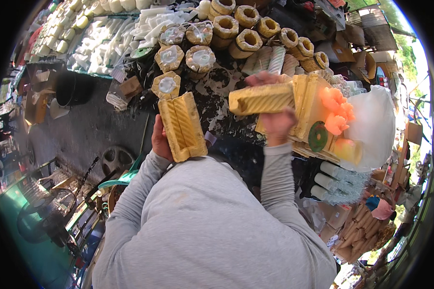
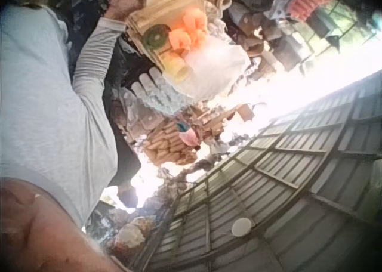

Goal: The person assembles cylindrical candles by inserting a wax core into a wooden mold, then wrapping the finished candle with a paper sleeve. The person repeats this process for multiple units, handling molds, cores, and sleeves by hand.

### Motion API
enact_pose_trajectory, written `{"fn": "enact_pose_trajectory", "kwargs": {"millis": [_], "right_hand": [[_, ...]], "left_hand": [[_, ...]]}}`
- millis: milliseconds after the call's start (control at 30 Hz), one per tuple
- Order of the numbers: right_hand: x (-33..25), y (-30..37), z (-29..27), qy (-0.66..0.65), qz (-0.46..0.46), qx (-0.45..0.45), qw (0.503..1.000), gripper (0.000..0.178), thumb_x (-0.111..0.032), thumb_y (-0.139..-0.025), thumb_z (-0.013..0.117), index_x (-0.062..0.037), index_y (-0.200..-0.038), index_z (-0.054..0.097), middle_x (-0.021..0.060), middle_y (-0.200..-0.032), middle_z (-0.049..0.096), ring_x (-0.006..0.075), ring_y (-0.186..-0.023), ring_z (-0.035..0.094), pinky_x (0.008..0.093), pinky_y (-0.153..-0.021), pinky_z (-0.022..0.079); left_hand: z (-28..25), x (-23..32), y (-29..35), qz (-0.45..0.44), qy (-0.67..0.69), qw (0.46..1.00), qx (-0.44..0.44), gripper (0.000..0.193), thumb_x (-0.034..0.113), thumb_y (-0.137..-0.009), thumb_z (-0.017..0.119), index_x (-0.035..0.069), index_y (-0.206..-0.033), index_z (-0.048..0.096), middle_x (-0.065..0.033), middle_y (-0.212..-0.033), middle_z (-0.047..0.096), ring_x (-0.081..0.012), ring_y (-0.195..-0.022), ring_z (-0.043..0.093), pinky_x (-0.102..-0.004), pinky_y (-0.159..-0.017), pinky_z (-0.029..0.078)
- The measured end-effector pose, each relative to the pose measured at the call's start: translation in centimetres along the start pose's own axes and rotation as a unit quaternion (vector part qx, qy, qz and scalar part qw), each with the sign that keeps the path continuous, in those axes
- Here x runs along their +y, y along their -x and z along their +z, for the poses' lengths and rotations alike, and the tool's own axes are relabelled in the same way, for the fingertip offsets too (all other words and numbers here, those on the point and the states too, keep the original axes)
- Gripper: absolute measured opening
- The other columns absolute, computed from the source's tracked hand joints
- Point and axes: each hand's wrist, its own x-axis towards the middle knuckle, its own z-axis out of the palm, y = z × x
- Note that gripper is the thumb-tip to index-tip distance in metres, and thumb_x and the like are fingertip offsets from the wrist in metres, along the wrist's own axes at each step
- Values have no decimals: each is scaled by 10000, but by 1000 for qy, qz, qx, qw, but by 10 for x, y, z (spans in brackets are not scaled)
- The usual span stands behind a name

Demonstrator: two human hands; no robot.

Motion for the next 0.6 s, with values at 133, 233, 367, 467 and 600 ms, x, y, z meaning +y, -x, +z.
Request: {"fn": "enact_pose_trajectory", "kwargs": {"millis": [133,233,367,467,600], "right_hand": [[71,12,-27,-179,158,156,958,699,-381,-909,724,47,-1418,511,306,-1304,618,542,-1306,562,660,-1184,408],[74,21,-44,-152,191,25,969,665,-329,-941,698,31,-1460,492,294,-1295,619,526,-1278,585,652,-1166,428],[42,27,-28,119,241,18,963,699,-340,-955,724,12,-1499,463,197,-1190,651,343,-1223,650,479,-1082,534],[35,25,7,443,211,45,870,713,-358,-939,770,12,-1490,509,149,-1194,687,197,-1070,704,296,-901,603],[53,33,52,654,65,-45,752,831,-439,-859,827,59,-1463,546,183,-1200,681,257,-1040,694,354,-887,588]], "left_hand": [[2,14,19,34,-24,999,-7,888,780,-1000,492,148,-1620,432,-183,-1511,584,-457,-1335,610,-760,-1114,434],[2,22,28,52,-60,997,24,875,766,-1008,494,131,-1608,445,-192,-1493,594,-441,-1320,624,-713,-1114,463],[7,21,22,62,-49,997,2,766,686,-1050,519,118,-1564,510,-152,-1489,630,-346,-1320,652,-563,-1118,531],[20,9,11,88,-83,992,43,759,673,-1044,545,122,-1563,494,-153,-1473,632,-340,-1310,656,-563,-1111,533],[36,-9,-12,82,-107,991,23,796,691,-1038,535,119,-1586,452,-176,-1481,616,-363,-1294,660,-553,-1078,556]]}}
